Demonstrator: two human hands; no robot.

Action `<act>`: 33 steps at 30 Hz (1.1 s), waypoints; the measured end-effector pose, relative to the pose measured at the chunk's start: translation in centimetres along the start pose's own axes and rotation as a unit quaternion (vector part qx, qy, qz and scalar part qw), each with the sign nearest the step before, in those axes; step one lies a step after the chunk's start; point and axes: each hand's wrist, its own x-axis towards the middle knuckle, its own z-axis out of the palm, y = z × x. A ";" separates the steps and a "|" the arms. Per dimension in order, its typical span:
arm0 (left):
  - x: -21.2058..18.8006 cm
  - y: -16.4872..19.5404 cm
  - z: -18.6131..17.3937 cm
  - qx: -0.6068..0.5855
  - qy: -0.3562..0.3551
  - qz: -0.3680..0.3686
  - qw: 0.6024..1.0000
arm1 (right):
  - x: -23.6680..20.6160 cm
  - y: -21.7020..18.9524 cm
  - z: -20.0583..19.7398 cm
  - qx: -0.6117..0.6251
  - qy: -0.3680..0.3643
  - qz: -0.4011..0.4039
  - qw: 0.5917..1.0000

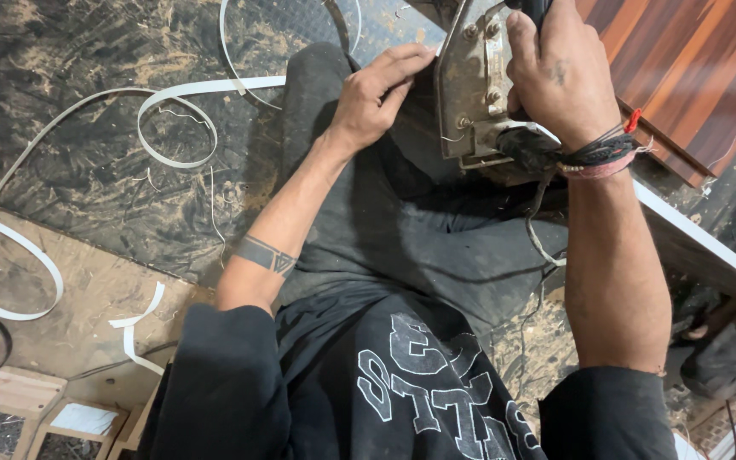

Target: The person sits on the floor and applies white edge banding tape to the edges of laminated particle board panels. They press the tape along a panel edge, run a heated edge banding iron over it to activate the glue, then press and trim the banding by hand, working on one panel edge at a time across their lap.

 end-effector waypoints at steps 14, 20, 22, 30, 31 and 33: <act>1.8 1.3 -0.6 0.005 -0.018 -0.030 0.999 | 0.2 2.2 0.4 -0.058 0.010 0.012 0.998; 4.5 1.0 -2.8 0.050 -0.098 0.041 0.993 | -1.8 4.9 0.0 -0.077 0.046 -0.017 0.996; 5.5 1.0 -3.3 0.048 -0.120 0.063 0.990 | -3.0 6.4 -0.6 -0.071 0.045 0.005 0.996; 7.5 1.7 -3.7 0.138 -0.168 0.120 0.969 | -9.7 11.4 -4.5 -0.037 0.054 0.146 0.987; 7.6 1.8 -3.8 0.143 -0.177 0.121 0.966 | -10.7 12.0 -5.0 -0.020 0.056 0.180 0.982; 7.7 2.0 -4.0 0.160 -0.190 0.119 0.961 | -12.4 13.9 -5.3 0.011 0.062 0.224 0.972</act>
